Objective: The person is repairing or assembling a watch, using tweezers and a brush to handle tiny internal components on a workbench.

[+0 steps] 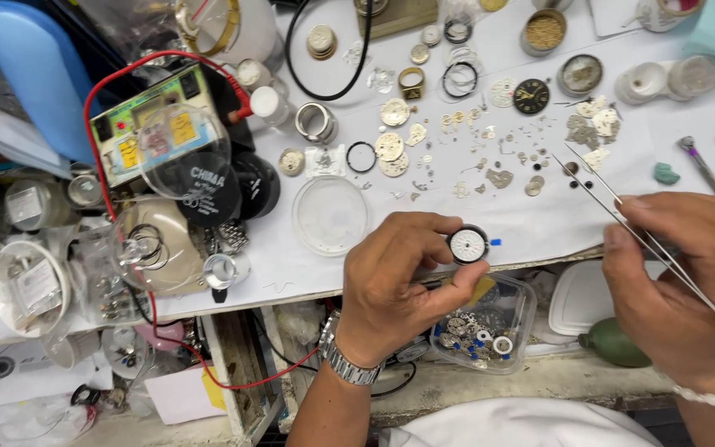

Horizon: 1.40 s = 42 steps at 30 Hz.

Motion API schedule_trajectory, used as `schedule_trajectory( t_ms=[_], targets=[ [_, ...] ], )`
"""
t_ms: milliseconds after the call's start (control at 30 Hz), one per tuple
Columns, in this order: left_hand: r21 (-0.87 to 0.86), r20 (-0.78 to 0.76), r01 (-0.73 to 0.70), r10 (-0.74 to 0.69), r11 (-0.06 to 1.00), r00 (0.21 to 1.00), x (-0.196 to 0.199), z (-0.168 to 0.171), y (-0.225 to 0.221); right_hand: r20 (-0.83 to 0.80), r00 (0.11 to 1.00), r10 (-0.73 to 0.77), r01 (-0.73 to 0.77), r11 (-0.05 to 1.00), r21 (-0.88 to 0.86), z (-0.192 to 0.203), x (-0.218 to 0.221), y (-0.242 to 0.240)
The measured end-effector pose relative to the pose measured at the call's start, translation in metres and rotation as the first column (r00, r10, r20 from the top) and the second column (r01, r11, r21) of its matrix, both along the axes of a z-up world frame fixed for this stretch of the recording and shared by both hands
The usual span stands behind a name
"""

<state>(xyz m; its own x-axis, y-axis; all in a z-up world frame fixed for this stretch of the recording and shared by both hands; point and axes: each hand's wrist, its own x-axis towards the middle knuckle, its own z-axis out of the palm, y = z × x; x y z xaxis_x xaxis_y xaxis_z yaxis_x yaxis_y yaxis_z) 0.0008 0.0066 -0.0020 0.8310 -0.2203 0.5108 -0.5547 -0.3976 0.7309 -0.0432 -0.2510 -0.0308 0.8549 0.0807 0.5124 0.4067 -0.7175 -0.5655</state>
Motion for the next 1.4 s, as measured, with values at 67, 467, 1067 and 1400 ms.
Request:
schedule_trajectory(
  t_ms=[67, 467, 1067, 1400],
  targets=[
    [0.005, 0.020, 0.005, -0.006, 1.000, 1.000, 0.000, 0.000, 0.001, -0.060, 0.998, 0.011, -0.009, 0.999, 0.041, 0.000, -0.003, 0.003],
    [0.109, 0.165, -0.072, 0.053, 0.991, 0.985, -0.004, -0.005, -0.001, -0.053, 0.977, 0.205, -0.201, 0.977, 0.073, -0.010, 0.000, 0.019],
    [0.117, 0.268, -0.127, 0.092, 0.985, 0.959, -0.005, -0.013, -0.006, 0.081, 0.932, 0.354, -0.343, 0.931, -0.125, -0.015, 0.012, 0.011],
    [0.150, 0.265, -0.122, 0.079, 0.981, 0.961, -0.004, -0.012, -0.006, 0.151, 0.960, 0.237, -0.229, 0.971, -0.069, -0.018, 0.005, 0.026]
  ],
)
